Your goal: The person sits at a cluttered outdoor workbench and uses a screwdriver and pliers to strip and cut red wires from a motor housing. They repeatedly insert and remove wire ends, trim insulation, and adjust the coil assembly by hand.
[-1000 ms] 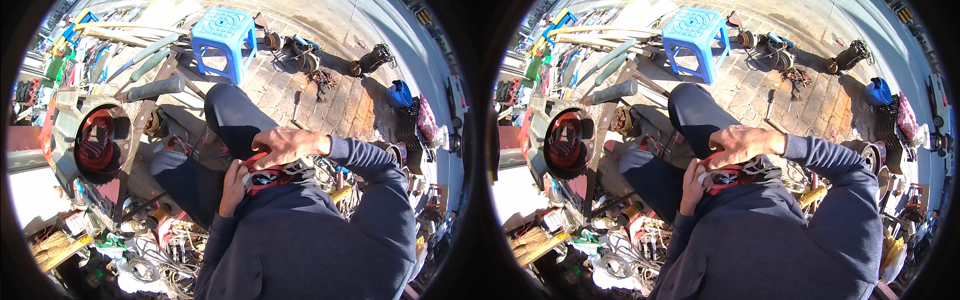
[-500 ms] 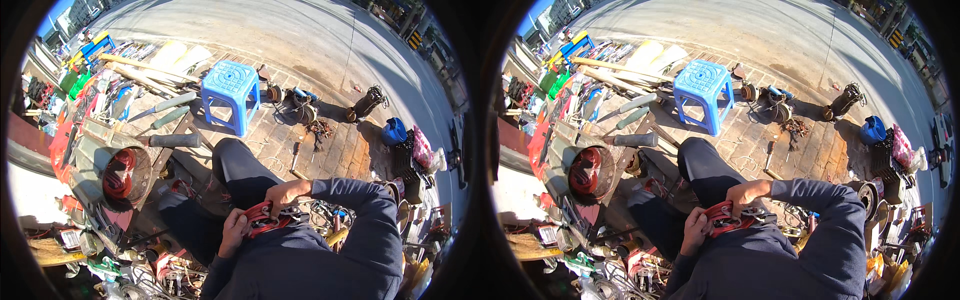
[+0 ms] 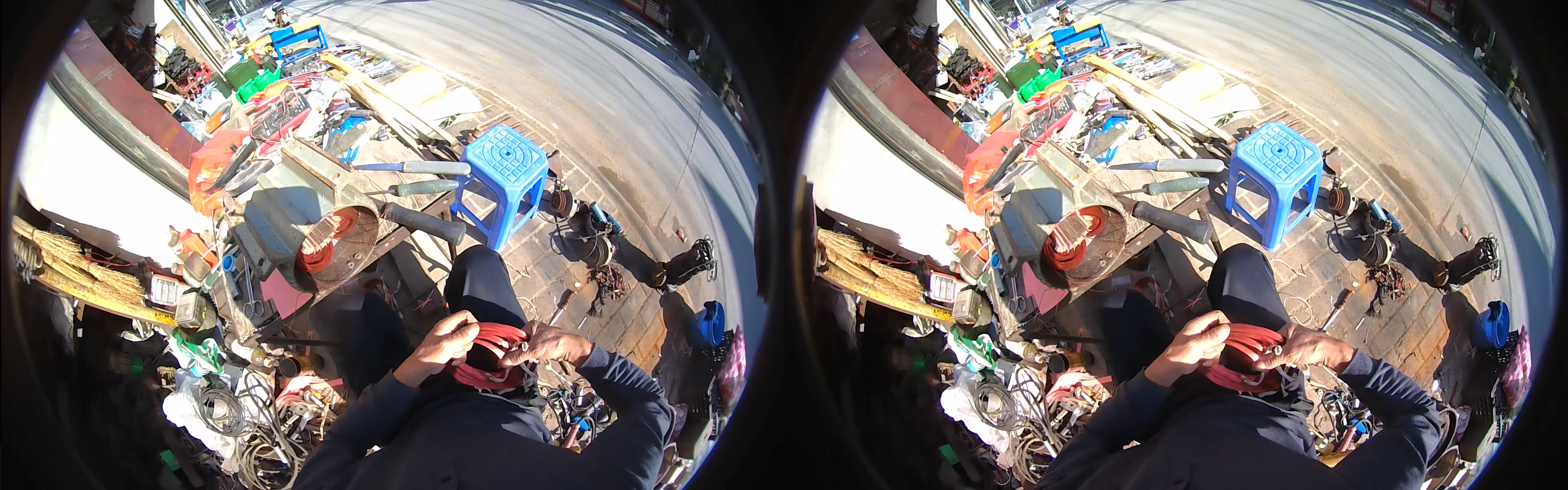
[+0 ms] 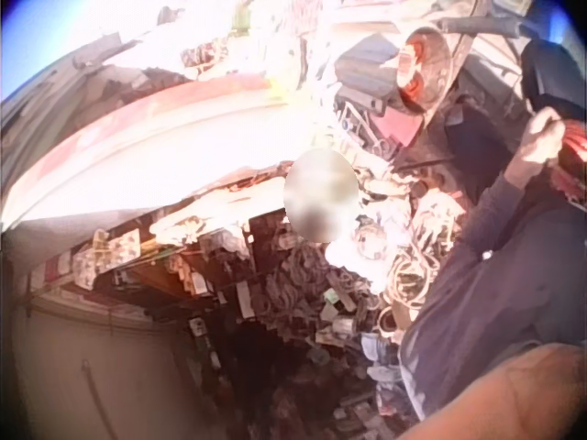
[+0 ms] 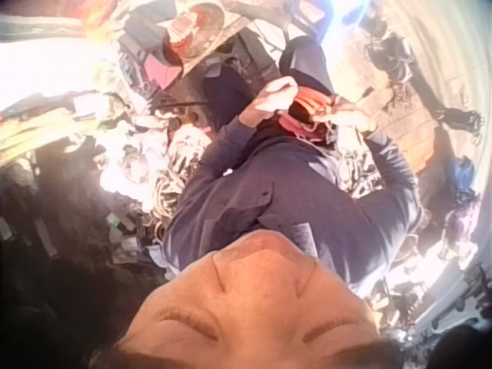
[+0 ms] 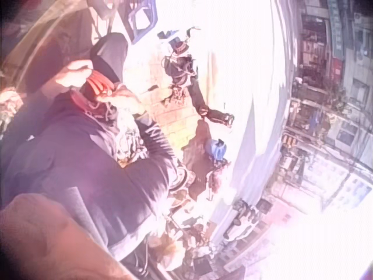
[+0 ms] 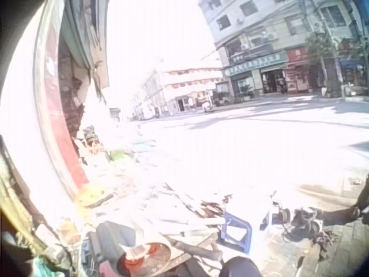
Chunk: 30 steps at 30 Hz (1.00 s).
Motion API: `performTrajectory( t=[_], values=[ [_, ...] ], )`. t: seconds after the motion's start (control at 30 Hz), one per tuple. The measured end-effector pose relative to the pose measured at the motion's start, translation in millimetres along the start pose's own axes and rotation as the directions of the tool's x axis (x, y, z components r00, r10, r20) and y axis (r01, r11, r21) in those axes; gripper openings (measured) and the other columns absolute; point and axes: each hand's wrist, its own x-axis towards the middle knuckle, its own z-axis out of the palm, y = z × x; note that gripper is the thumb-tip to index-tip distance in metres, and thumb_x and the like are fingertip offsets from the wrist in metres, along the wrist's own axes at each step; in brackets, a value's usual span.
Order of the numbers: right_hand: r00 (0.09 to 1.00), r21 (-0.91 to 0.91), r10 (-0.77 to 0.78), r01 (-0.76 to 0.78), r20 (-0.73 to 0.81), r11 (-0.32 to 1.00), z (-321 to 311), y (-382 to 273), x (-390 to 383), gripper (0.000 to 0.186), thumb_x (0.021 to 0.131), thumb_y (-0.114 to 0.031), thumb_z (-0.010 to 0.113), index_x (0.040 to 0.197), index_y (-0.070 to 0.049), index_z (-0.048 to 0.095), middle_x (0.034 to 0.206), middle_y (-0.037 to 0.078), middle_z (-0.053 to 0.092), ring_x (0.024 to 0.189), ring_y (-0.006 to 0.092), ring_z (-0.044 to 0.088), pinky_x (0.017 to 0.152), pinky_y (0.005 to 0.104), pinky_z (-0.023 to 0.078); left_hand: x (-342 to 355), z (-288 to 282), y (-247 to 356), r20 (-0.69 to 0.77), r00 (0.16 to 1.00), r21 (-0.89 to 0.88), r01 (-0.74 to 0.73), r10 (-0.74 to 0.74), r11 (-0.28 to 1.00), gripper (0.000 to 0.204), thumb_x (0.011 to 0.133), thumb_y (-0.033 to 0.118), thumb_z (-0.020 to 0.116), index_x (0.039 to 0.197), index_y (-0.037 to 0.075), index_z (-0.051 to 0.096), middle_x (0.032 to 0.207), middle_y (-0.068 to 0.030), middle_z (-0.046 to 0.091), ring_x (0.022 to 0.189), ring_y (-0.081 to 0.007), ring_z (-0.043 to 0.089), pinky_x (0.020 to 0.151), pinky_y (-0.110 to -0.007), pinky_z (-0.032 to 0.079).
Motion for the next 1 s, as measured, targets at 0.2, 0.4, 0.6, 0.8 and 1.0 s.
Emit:
performTrajectory(
  t=[0.2,0.4,0.6,0.8,1.0],
  values=[
    [0.806,-0.228,-0.478,0.421,-0.349,0.878,-53,-67,-30,0.080,0.080,-0.051,0.089,0.136,0.001,0.064,0.120,0.014,0.072,0.105,0.0241,0.068,0.090,0.0381,0.053,-9,5,40,-0.017,0.998,-0.013,-0.053,0.053,0.998,0.023,0.111,0.034,0.056,0.103,0.014,0.050,0.067,0.0111,0.031,0.054,-0.0009,0.027,0.050,-0.022,0.024],
    [0.425,-0.852,-0.815,0.164,-0.394,0.497,-85,-183,27,0.117,0.074,-0.078,0.077,0.154,0.002,0.046,0.147,0.030,0.048,0.140,0.0452,0.045,0.115,0.0551,0.035,-37,5,33,-0.239,0.969,0.239,-0.012,0.071,0.971,0.023,0.110,0.033,0.057,0.104,0.011,0.054,0.071,0.0069,0.042,0.056,-0.0033,0.036,0.050,-0.023,0.028],
    [0.757,-0.911,-0.583,-0.038,-0.295,0.411,-87,-228,92,0.121,0.069,-0.085,0.072,0.159,-0.009,0.044,0.156,0.032,0.040,0.144,0.0516,0.037,0.114,0.0642,0.033,-59,-2,-3,-0.376,0.924,0.224,0.019,0.068,0.974,0.020,0.109,0.026,0.057,0.105,0.007,0.055,0.070,0.0036,0.048,0.054,-0.0057,0.042,0.048,-0.023,0.036],
    [0.657,-0.913,-0.726,0.144,-0.201,0.383,-91,-219,105,0.089,0.078,-0.063,0.079,0.147,-0.009,0.060,0.138,0.028,0.049,0.127,0.0469,0.049,0.103,0.0613,0.043,-70,-8,-21,-0.369,0.929,0.111,0.004,0.037,0.994,0.020,0.109,0.028,0.056,0.107,0.007,0.055,0.071,0.0040,0.047,0.054,-0.0049,0.041,0.049,-0.023,0.035],
    [0.545,-0.966,-0.832,0.142,-0.107,0.218,-88,-209,119,0.073,0.080,-0.049,0.077,0.138,-0.007,0.063,0.134,0.027,0.054,0.118,0.0461,0.056,0.095,0.0551,0.051,-65,-6,-30,-0.344,0.936,0.190,-0.002,0.069,0.982,0.023,0.109,0.031,0.058,0.110,0.008,0.056,0.074,0.0046,0.049,0.056,-0.0039,0.042,0.051,-0.022,0.035]
  ],
)
